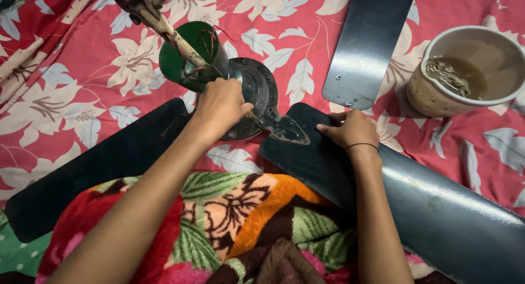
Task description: The person attaches fan blades to the motor housing using a screwdriver. They align each blade, insert screws, and tighten them, repeating the process for multiple blades.
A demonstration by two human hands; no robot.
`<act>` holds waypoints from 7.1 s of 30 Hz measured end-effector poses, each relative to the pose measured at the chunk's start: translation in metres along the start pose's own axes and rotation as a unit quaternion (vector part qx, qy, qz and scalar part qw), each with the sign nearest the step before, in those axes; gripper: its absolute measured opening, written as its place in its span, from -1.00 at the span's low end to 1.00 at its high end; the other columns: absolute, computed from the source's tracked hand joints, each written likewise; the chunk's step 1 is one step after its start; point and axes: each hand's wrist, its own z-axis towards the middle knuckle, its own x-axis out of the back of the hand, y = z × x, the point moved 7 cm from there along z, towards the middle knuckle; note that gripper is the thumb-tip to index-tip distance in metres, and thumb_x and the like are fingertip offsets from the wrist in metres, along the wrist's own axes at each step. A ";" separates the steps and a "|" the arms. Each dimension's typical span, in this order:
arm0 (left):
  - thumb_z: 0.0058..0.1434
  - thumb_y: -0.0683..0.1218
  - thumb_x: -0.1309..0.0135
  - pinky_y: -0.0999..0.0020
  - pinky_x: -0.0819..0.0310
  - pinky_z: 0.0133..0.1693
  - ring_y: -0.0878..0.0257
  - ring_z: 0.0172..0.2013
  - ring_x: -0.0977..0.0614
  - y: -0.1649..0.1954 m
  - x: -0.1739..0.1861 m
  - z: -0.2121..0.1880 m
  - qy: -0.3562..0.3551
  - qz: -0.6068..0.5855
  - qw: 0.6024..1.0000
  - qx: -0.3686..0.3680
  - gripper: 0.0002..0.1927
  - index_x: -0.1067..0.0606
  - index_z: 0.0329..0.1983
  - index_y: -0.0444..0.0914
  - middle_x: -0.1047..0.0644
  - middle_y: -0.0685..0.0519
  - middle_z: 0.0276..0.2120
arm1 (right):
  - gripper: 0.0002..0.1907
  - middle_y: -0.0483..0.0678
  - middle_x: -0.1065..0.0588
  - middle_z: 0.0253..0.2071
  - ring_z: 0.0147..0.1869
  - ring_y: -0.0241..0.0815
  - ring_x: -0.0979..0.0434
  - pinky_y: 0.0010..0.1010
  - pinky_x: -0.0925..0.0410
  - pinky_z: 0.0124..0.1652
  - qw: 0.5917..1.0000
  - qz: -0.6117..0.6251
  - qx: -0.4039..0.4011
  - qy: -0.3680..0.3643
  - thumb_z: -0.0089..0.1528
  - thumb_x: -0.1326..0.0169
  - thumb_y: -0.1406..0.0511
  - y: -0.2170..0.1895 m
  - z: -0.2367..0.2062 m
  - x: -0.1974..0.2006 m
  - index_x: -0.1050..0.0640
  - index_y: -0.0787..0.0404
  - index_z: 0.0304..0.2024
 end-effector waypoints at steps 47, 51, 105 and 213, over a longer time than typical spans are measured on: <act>0.05 -0.23 -0.06 0.35 -0.57 -0.18 0.16 -0.18 -0.59 0.037 -0.005 -0.065 0.012 0.274 0.886 -0.373 -0.82 -0.44 -0.24 -0.26 -0.49 0.02 -0.28 | -0.36 0.04 -0.64 -0.06 0.05 0.10 -0.64 -0.11 -0.42 0.11 1.000 -0.001 -0.010 -0.013 -0.05 -0.41 -0.08 0.000 0.000 0.001 -0.68 -0.05 0.04; 0.14 -0.18 -0.04 0.43 -0.55 -0.22 0.21 -0.17 -0.55 0.041 -0.012 -0.073 -0.020 0.333 0.840 -0.428 -0.89 -0.42 -0.26 -0.24 -0.45 0.07 -0.31 | -0.35 0.07 -0.64 -0.07 0.04 0.12 -0.64 -0.10 -0.42 0.11 1.000 -0.003 -0.005 -0.010 -0.05 -0.41 -0.08 0.000 -0.001 0.001 -0.68 -0.04 0.05; -0.08 -0.32 -0.01 0.11 -0.44 -0.13 -0.02 -0.19 -0.52 0.046 0.004 -0.053 0.195 -0.006 0.967 -0.162 -0.39 -0.49 0.15 -0.43 -0.54 -0.12 -0.25 | -0.35 0.15 -0.64 -0.13 -0.02 0.16 -0.66 -0.07 -0.44 0.05 0.999 -0.001 0.036 0.011 -0.05 -0.39 -0.10 -0.001 0.000 0.003 -0.69 -0.01 0.03; 0.49 -0.06 0.21 0.45 -0.03 -0.51 0.38 -0.59 -0.14 -0.014 -0.053 -0.034 0.249 -0.768 0.588 -0.046 -0.57 -0.11 -0.56 -0.20 -0.13 0.13 -0.60 | -0.31 0.17 -0.64 -0.12 -0.01 0.14 -0.65 -0.09 -0.44 0.03 1.000 0.004 0.024 0.008 -0.05 -0.38 -0.12 0.001 -0.011 0.007 -0.68 0.03 0.05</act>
